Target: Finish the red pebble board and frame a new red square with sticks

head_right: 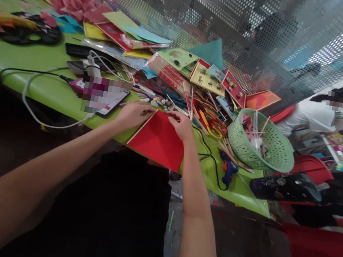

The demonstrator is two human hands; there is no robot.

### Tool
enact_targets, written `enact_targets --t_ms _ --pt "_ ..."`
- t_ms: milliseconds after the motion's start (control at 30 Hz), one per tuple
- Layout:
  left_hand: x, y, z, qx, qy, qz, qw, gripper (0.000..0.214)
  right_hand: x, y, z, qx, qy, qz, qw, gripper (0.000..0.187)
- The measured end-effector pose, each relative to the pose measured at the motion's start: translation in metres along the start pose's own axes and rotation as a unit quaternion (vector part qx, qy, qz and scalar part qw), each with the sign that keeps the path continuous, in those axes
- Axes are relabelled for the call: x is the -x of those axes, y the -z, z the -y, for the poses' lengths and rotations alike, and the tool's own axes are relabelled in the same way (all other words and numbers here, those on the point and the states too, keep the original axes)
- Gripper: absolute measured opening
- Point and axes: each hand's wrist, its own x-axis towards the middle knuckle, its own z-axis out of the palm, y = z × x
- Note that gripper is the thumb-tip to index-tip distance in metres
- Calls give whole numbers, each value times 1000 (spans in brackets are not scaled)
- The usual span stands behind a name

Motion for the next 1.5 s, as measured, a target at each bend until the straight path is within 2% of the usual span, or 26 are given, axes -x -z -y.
enact_targets --t_ms 100,200,333,467,733,900,1067,1300,1500 --pt "3 -2 -3 -35 -20 8 999 37 0 -5 -2 149 40 16 988 30" --pt "5 -3 -7 -64 -20 13 998 40 -2 -12 -4 287 48 18 957 40" --pt "6 -2 -10 -88 -22 28 995 39 -5 -18 -8 360 32 4 932 47" --pt "6 -1 -11 -106 -26 31 993 40 -6 -18 -14 364 38 -12 930 46" --pt "4 -3 -16 -156 -39 36 986 42 -6 -10 -18 310 45 -7 950 29" --pt "4 -3 -17 -159 -37 49 985 43 -4 -2 -13 266 36 -7 963 31" --pt "5 -2 -17 -178 -57 50 981 44 2 5 -9 213 24 -32 976 31" --pt "5 -4 -17 -180 -64 52 980 44 34 16 -2 197 13 -80 977 28" --pt "0 -6 -2 -91 -15 54 994 45 61 17 -2 275 9 -66 959 29"
